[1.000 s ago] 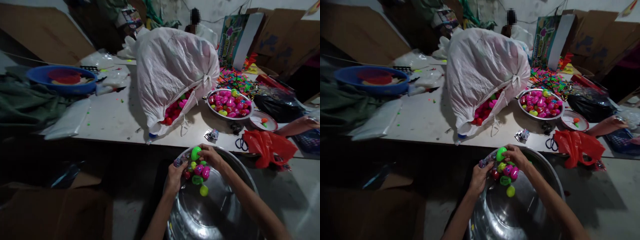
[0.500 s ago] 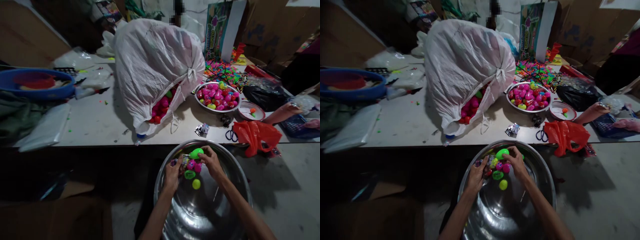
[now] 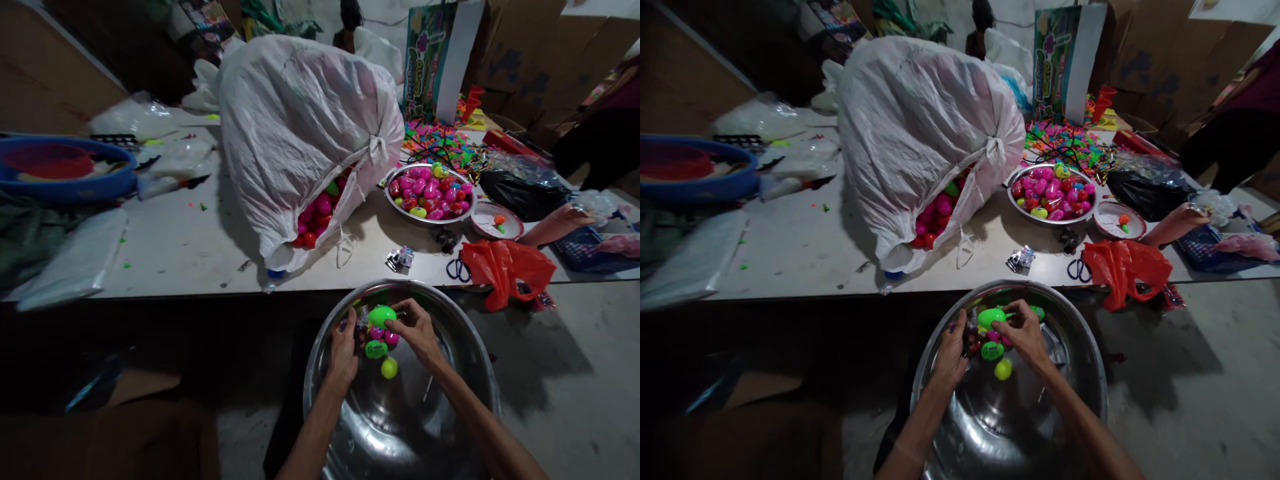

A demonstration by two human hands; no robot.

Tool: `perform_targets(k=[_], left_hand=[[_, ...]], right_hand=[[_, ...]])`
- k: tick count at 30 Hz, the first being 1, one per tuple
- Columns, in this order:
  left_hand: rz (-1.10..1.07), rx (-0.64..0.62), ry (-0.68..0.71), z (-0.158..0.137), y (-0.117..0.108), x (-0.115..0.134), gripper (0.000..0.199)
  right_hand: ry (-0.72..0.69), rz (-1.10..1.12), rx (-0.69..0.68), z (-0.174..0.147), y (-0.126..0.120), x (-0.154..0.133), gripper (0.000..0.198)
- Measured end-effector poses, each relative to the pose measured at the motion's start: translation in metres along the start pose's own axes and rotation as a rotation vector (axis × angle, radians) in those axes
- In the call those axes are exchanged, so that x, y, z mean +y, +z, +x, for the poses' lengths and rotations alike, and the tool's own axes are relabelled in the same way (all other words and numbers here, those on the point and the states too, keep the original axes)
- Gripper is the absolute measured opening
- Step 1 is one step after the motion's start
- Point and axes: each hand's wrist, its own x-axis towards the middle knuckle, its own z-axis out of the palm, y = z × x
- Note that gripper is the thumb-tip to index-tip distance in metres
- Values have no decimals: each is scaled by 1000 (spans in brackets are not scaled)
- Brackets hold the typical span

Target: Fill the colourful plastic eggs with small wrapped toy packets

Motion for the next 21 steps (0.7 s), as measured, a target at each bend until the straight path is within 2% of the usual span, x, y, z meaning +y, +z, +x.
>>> perform_targets(k=[4, 8, 11, 18, 21], left_hand=[[68, -92, 63, -1, -2, -2, 41], [112, -175, 96, -2, 0, -1, 36], [12, -175, 66, -3, 4, 3, 33], [-124, -177, -33, -6, 13, -4, 29], [-120, -146, -53, -8, 14, -9, 30]], right_hand=[[12, -36, -3, 0, -3, 0, 27], [29, 25, -39, 0, -2, 7, 30], [38, 36, -64, -1, 1, 15, 31], [38, 30, 1, -1, 5, 30, 33], [101, 94, -20, -1, 6, 28, 35]])
